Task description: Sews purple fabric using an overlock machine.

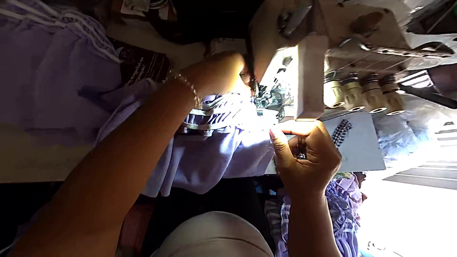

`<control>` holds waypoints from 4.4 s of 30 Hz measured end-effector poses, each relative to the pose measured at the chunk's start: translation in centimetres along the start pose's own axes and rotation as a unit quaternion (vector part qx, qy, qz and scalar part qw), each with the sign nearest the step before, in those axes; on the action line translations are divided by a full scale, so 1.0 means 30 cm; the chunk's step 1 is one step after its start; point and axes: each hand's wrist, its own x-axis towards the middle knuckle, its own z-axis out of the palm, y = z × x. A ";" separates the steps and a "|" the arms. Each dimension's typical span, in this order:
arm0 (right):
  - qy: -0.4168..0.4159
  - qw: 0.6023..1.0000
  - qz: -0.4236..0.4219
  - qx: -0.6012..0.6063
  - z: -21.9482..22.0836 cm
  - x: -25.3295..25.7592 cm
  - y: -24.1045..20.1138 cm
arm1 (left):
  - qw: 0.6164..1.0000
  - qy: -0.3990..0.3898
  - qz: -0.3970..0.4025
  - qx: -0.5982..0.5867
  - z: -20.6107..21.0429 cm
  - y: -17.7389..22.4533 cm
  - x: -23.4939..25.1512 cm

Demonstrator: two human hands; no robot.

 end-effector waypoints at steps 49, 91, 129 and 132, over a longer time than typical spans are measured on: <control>-0.046 0.903 0.244 0.350 0.133 -0.255 0.037 | 0.938 0.320 -0.022 0.132 0.382 0.359 -0.486; 0.000 0.981 0.194 0.023 0.110 0.030 0.072 | 0.910 0.336 -0.001 0.242 0.345 0.360 -0.296; -0.006 0.919 0.221 0.328 0.069 -0.183 0.037 | 0.958 0.238 -0.022 0.159 0.283 0.477 -0.395; -0.003 0.927 0.201 0.318 0.067 -0.188 0.036 | 0.930 0.281 -0.044 0.232 0.301 0.405 -0.320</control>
